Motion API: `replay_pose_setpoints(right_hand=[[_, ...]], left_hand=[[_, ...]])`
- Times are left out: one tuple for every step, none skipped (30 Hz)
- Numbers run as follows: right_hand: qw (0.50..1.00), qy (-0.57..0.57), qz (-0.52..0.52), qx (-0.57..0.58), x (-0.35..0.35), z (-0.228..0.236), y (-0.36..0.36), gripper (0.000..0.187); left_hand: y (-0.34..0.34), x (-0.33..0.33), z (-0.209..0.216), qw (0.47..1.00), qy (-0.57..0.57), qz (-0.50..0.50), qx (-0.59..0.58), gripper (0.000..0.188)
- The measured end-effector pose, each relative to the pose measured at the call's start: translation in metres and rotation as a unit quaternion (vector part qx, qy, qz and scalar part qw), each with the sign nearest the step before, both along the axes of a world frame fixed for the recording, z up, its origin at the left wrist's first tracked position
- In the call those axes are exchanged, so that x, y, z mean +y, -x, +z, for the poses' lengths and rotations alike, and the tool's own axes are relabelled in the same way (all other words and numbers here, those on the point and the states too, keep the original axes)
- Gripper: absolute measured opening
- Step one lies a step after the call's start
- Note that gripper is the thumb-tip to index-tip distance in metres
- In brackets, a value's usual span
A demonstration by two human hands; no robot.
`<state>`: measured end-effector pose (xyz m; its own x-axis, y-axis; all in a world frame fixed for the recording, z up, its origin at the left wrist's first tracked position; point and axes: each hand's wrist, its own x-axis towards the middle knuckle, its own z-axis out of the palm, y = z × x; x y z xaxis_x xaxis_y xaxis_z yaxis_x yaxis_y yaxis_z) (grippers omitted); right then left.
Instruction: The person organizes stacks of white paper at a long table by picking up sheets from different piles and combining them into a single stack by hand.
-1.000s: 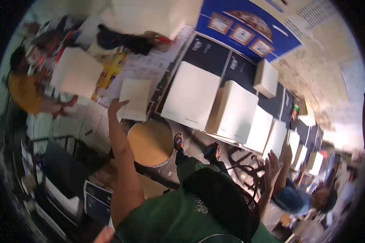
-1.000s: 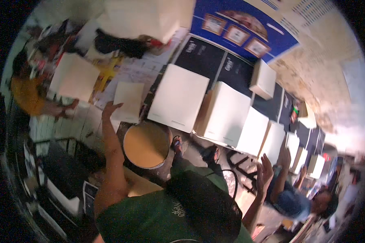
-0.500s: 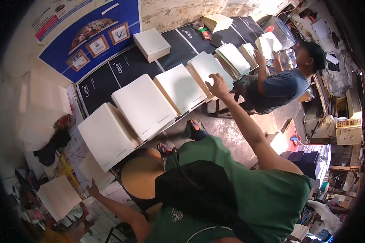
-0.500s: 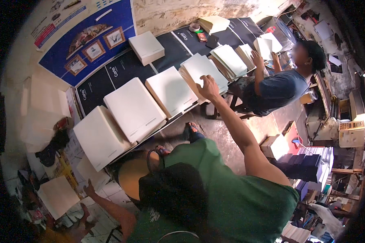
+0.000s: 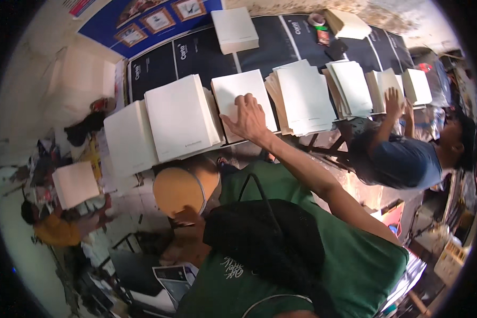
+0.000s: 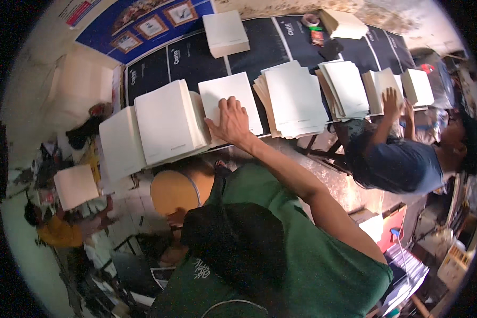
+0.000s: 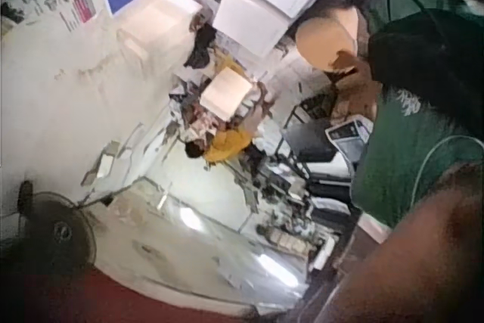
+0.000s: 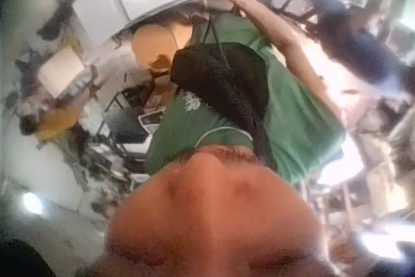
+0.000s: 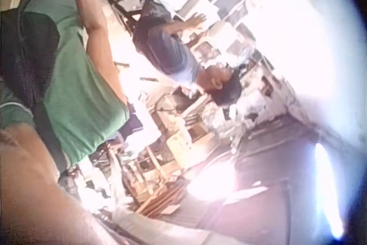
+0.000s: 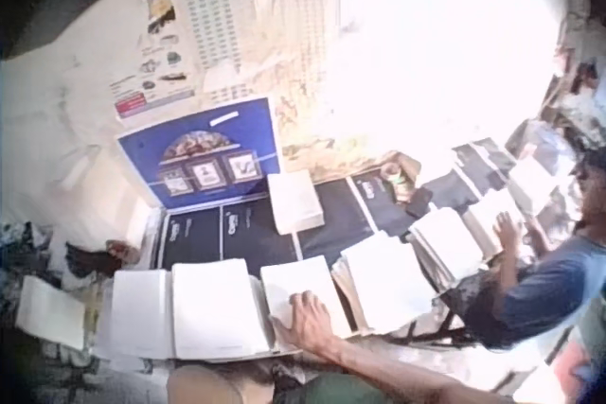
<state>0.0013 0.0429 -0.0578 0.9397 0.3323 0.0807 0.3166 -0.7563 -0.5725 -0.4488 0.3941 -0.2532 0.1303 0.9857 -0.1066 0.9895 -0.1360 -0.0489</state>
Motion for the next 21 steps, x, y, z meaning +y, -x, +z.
replay_pose_setpoints(right_hand=[[0.999, 0.040, 0.022, 0.019, 0.006, -0.001, -0.004, 0.061], [0.997, 0.060, 0.032, 0.020, 0.007, -0.005, -0.008, 0.063], [0.996, 0.078, 0.043, 0.021, 0.009, -0.013, -0.010, 0.065], [0.994, 0.096, 0.054, 0.026, 0.013, -0.016, -0.006, 0.067], [0.994, 0.086, 0.054, 0.024, 0.017, -0.018, -0.005, 0.067], [0.994, 0.082, 0.060, 0.025, 0.019, -0.017, -0.001, 0.067], [0.994, 0.083, 0.065, 0.023, 0.019, -0.017, 0.001, 0.068], [0.993, 0.100, 0.057, 0.035, 0.018, -0.021, -0.001, 0.067], [0.992, 0.108, 0.058, 0.037, 0.018, -0.022, 0.000, 0.067], [0.991, 0.114, 0.062, 0.038, 0.021, -0.021, 0.002, 0.067], [0.991, 0.119, 0.054, 0.039, 0.024, -0.021, 0.001, 0.066], [0.992, 0.116, 0.050, 0.026, 0.022, -0.022, 0.000, 0.065], [0.993, 0.109, 0.052, 0.017, 0.019, -0.021, -0.004, 0.062], [0.996, 0.067, 0.054, 0.031, 0.015, -0.018, -0.007, 0.058], [0.997, 0.026, 0.051, 0.044, 0.009, -0.016, -0.011, 0.054], [0.999, -0.007, 0.047, -0.001, 0.004, -0.019, -0.013, 0.047], [0.997, -0.043, 0.051, 0.032, 0.002, -0.023, -0.014, 0.046], [0.994, -0.073, 0.054, 0.062, -0.003, -0.021, -0.018, 0.045], [0.989, -0.103, 0.056, 0.091, -0.006, -0.020, -0.020, 0.044], [0.980, -0.133, 0.060, 0.135, -0.013, -0.022, -0.023, 0.046], [0.972, -0.148, 0.037, 0.178, -0.022, -0.017, -0.027, 0.046]], left_hand=[[-0.003, -0.029, 0.006, 0.999, 0.043, -0.016, -0.020, 0.077], [-0.010, -0.055, 0.010, 0.996, 0.076, -0.030, -0.040, 0.076], [-0.019, -0.075, 0.015, 0.992, 0.103, -0.045, -0.059, 0.075], [-0.019, -0.095, 0.020, 0.988, 0.122, -0.053, -0.076, 0.074], [-0.024, -0.108, 0.024, 0.985, 0.134, -0.062, -0.088, 0.072], [-0.023, -0.122, 0.028, 0.982, 0.146, -0.063, -0.098, 0.071], [-0.024, -0.132, 0.030, 0.980, 0.156, -0.061, -0.110, 0.070], [-0.033, -0.137, 0.035, 0.978, 0.162, -0.067, -0.116, 0.069], [-0.034, -0.145, 0.037, 0.975, 0.174, -0.064, -0.121, 0.068], [-0.026, -0.155, 0.031, 0.972, 0.189, -0.060, -0.129, 0.066], [-0.030, -0.162, 0.028, 0.967, 0.203, -0.061, -0.137, 0.065], [-0.032, -0.168, 0.028, 0.965, 0.215, -0.061, -0.140, 0.064], [-0.037, -0.172, 0.026, 0.961, 0.226, -0.064, -0.144, 0.063], [-0.038, -0.177, 0.026, 0.958, 0.238, -0.065, -0.144, 0.062], [-0.040, -0.180, 0.027, 0.954, 0.251, -0.069, -0.147, 0.060], [-0.041, -0.185, 0.024, 0.950, 0.266, -0.070, -0.149, 0.059], [-0.040, -0.187, 0.024, 0.948, 0.272, -0.072, -0.149, 0.058], [-0.041, -0.188, 0.019, 0.945, 0.279, -0.072, -0.154, 0.057], [-0.039, -0.182, 0.017, 0.944, 0.282, -0.070, -0.155, 0.056], [-0.037, -0.171, 0.015, 0.946, 0.276, -0.067, -0.158, 0.055], [-0.041, -0.149, 0.009, 0.947, 0.270, -0.077, -0.157, 0.053]])
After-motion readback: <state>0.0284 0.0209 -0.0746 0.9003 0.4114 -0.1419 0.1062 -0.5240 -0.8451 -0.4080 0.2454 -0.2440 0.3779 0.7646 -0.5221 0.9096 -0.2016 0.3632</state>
